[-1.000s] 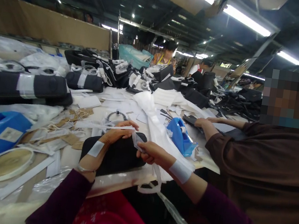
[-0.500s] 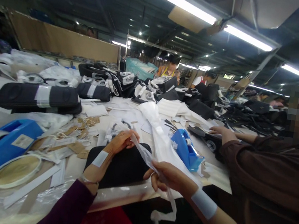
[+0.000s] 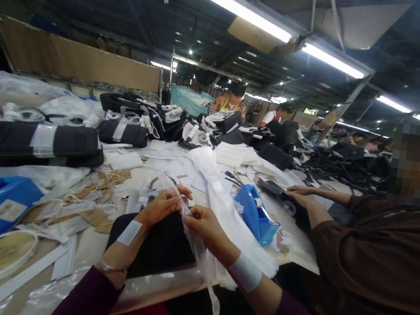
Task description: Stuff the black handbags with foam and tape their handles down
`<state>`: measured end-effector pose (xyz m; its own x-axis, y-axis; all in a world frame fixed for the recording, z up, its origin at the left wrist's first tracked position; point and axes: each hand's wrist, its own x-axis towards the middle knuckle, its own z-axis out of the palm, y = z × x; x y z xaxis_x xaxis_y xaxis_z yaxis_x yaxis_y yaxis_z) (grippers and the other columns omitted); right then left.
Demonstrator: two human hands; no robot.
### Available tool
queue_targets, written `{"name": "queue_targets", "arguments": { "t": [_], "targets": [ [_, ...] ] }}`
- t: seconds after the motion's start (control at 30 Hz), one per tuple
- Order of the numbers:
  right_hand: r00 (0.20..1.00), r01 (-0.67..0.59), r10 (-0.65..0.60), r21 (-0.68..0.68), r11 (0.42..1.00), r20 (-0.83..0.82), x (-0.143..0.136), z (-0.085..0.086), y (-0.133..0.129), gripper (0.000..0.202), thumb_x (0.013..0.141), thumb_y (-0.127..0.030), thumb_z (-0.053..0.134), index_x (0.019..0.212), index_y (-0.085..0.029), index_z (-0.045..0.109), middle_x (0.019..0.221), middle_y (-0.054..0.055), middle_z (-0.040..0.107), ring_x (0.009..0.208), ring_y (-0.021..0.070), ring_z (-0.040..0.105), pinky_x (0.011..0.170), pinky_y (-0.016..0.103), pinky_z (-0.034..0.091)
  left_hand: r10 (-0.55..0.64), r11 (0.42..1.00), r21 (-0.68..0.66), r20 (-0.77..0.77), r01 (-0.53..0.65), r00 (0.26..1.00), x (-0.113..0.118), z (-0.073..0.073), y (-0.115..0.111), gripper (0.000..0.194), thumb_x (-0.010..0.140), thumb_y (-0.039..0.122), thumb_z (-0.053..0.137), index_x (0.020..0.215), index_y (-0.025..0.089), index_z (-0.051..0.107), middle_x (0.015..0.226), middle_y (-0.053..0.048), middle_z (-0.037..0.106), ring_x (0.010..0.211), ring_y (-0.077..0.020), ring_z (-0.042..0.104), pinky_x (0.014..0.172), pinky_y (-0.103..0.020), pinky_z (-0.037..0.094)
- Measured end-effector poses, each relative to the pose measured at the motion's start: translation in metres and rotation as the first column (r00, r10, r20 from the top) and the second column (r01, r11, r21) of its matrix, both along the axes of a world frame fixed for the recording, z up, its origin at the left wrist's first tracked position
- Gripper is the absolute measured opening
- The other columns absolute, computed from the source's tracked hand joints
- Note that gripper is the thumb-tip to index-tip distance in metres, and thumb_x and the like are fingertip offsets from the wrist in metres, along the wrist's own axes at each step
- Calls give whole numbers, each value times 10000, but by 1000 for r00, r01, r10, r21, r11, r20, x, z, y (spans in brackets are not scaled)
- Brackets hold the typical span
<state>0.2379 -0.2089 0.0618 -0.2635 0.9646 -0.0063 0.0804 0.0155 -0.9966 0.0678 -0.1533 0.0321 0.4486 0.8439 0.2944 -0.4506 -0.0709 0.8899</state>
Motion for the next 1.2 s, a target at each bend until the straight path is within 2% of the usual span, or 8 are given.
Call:
{"name": "queue_targets", "arguments": {
  "t": [0.23, 0.43, 0.63, 0.77, 0.93, 1.07, 1.13, 1.2],
  "targets": [
    [964, 122, -193, 340, 933, 183, -7, -14, 8, 78, 736, -179, 551, 664, -187, 522, 603, -60, 484, 599, 99, 429, 572, 229, 314, 95, 991, -88, -27, -97, 995, 1, -6, 2, 458, 665, 246, 832, 1074, 159, 647, 794, -16, 629, 662, -117, 576, 601, -219, 447],
    [963, 38, -76, 148, 988, 259, 2, -18, 19, 61, 671, -174, 618, 671, -180, 557, 551, -53, 524, 519, 99, 467, 491, 210, 322, 270, 960, -68, -16, -270, 963, 1, -9, 6, 317, 682, 212, 811, 960, 173, 663, 763, 29, 593, 611, -62, 517, 574, -175, 381],
    [993, 111, -112, -36, 993, -22, -23, -9, 32, 213, 653, -294, 695, 697, -191, 513, 503, -72, 504, 425, 91, 458, 413, 207, 315, 301, 953, -13, -39, -301, 953, 2, -8, 6, 401, 674, 223, 802, 1050, 167, 671, 778, 14, 586, 672, -97, 531, 633, -206, 399],
    [996, 70, -76, -98, 993, -52, -20, -6, 26, 188, 650, -259, 638, 629, -200, 460, 433, -90, 442, 359, 70, 374, 373, 204, 254, 370, 929, 30, -46, -369, 928, 2, -4, 5, 409, 701, 212, 772, 1089, 159, 655, 785, 7, 573, 634, -87, 486, 581, -203, 364],
    [997, 8, -20, -172, 985, -73, 2, -6, 6, 146, 603, -224, 613, 729, -158, 586, 512, -69, 513, 414, 63, 396, 401, 193, 247, 448, 894, 66, -65, -444, 892, 7, 0, 4, 475, 715, 238, 739, 1164, 167, 599, 769, 19, 566, 573, -69, 440, 543, -200, 341],
    [993, -35, 13, -188, 982, -122, 11, -7, -14, 222, 593, -213, 600, 799, -142, 642, 589, -48, 558, 480, 65, 436, 447, 187, 272, 569, 822, 109, -135, -559, 811, 10, 0, 4, 446, 740, 286, 692, 1156, 189, 562, 805, 4, 600, 630, -104, 519, 584, -215, 392],
    [991, -46, 13, -245, 968, -135, 18, -10, -26, 238, 602, -226, 605, 815, -140, 665, 562, -55, 534, 451, 61, 405, 438, 191, 250, 660, 751, 159, -188, -641, 727, 11, -2, 5, 364, 784, 301, 631, 1125, 201, 554, 838, -11, 610, 699, -136, 565, 632, -237, 427],
    [982, -46, -15, -317, 947, -186, 31, -14, -37, 249, 609, -239, 641, 829, -136, 691, 540, -56, 519, 435, 58, 384, 435, 194, 238, 764, 643, 231, -248, -730, 595, 12, -5, 6, 243, 846, 274, 521, 1079, 207, 546, 897, -35, 606, 802, -175, 589, 724, -285, 463]
  ]
}}
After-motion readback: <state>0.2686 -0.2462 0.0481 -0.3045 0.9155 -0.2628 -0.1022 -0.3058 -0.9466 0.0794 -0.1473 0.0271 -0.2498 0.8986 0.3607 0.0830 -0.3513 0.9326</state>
